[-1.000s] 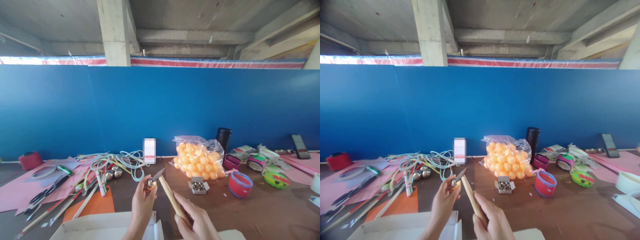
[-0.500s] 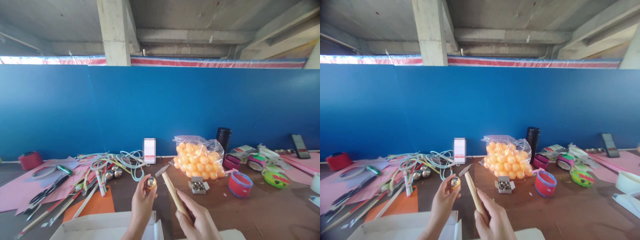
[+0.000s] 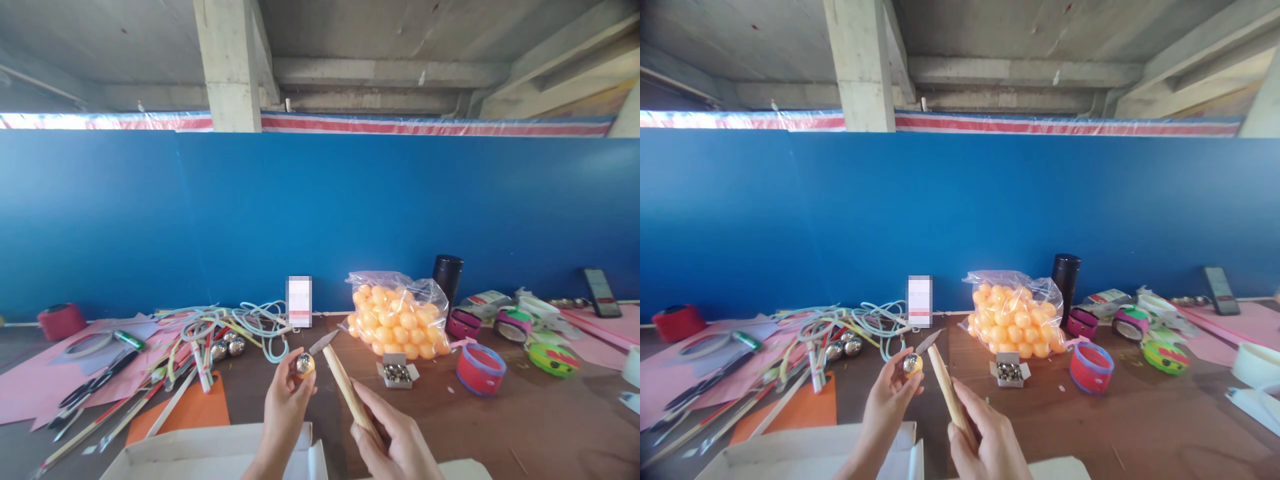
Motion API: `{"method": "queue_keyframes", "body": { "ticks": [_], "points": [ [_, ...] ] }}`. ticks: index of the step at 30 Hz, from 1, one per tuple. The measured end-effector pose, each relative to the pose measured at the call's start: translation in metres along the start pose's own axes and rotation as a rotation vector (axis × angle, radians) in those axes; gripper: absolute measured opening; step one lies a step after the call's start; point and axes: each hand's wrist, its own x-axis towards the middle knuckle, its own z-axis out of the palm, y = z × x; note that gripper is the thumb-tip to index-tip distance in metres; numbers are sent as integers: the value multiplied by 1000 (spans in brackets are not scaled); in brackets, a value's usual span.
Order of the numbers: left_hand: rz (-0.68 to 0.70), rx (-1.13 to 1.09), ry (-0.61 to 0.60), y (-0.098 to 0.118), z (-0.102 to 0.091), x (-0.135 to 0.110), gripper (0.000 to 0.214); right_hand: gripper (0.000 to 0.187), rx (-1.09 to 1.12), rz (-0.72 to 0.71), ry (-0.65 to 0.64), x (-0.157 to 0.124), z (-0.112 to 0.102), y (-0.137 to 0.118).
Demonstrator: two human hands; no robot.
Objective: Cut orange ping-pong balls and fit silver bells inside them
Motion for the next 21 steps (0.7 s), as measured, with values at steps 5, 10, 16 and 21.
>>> {"method": "queue_keyframes", "body": {
  "ticks": [5,10,16,21],
  "points": [
    [8,3,14,-2,-1,1,52,48,-31,-47,9,-1,2,3],
    [11,41,37,0,0,2,50,48,-46,-62,-8,-2,2,0],
    [16,88,50,-2,-2,3,49,49,-61,-59,-40,-1,0,-2],
    [18,122,49,-4,-2,2,49,52,-96,-83,-71,1,1,1]
  ]
}}
